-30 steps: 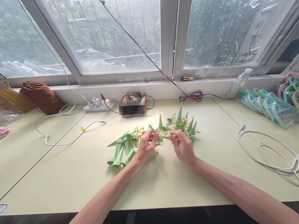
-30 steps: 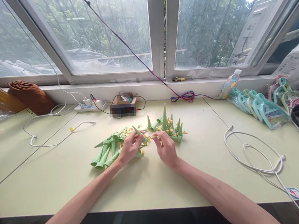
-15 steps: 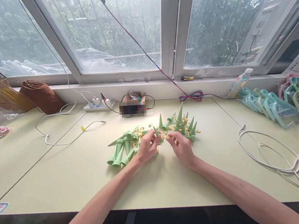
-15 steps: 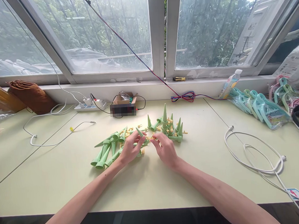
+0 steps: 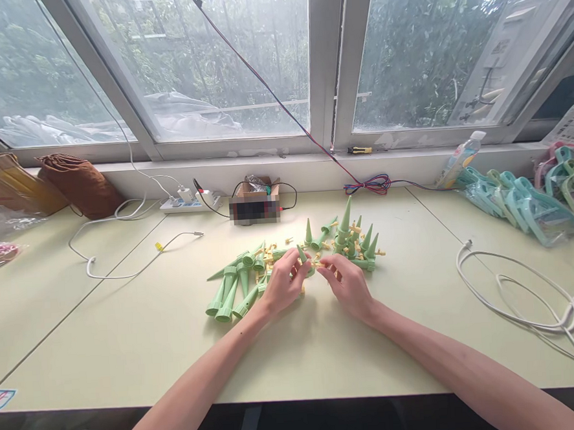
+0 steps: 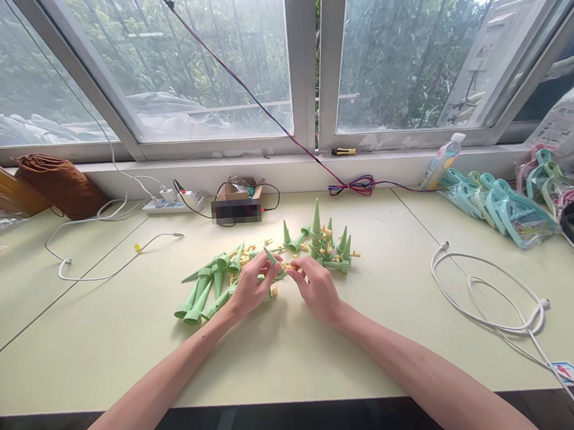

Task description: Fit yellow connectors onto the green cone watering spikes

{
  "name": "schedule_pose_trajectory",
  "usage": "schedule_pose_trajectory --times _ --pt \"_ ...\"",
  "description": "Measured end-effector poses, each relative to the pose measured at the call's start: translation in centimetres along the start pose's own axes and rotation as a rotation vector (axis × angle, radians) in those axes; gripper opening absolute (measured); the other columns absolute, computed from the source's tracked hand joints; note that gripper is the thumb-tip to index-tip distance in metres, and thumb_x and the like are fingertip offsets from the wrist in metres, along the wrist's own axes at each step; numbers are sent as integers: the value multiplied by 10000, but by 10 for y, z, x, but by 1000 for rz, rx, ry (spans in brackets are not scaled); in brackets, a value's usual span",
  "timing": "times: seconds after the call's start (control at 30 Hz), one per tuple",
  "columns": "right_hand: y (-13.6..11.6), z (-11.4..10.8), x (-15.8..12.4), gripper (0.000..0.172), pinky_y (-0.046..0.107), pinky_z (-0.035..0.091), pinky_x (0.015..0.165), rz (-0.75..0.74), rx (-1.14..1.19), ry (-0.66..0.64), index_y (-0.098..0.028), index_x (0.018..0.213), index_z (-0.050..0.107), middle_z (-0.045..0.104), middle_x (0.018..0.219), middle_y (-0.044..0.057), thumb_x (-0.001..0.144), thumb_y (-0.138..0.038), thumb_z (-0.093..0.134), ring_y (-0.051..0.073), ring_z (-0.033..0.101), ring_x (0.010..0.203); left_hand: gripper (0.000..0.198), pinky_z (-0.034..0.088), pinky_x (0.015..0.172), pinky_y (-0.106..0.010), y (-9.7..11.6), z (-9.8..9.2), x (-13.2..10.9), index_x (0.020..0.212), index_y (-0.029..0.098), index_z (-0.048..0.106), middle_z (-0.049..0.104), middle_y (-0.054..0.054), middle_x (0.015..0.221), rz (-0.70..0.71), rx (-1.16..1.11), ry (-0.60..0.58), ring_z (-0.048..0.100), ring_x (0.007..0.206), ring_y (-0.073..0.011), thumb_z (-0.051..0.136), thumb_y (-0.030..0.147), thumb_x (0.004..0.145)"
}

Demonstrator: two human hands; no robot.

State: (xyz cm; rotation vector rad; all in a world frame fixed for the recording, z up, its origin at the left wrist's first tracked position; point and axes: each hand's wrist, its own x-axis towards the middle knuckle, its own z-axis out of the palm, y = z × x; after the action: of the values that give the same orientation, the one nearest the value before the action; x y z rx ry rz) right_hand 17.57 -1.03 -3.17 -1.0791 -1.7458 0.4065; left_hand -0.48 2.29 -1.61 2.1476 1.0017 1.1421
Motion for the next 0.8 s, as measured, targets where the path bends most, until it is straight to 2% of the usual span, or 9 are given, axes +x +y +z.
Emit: schedule_pose_trajectory --times 0.17,0.5,0.8 --pt "-1 1 -1 164 238 456 528 -25 22 -11 -202 1018 610 657 917 43 996 -321 499 129 590 648 122 513 633 -258 0 0 0 954 188 586 602 -39 912 8 -1 6 556 676 -119 487 259 971" --pt "2 1 0 181 247 458 554 -6 23 -36 -202 1030 609 667 939 52 1010 -321 474 143 607 695 106 463 579 -241 1 0 1 966 187 585 617 -41 925 19 18 1 553 650 -110 492 237 971" --pt "2 2 -1 174 248 449 547 -30 36 -11 -197 1010 617 667 892 41 1001 -319 494 138 587 659 83 445 562 -230 0 0 1 960 186 577 603 -31 919 55 33 6 528 623 -96 497 203 967"
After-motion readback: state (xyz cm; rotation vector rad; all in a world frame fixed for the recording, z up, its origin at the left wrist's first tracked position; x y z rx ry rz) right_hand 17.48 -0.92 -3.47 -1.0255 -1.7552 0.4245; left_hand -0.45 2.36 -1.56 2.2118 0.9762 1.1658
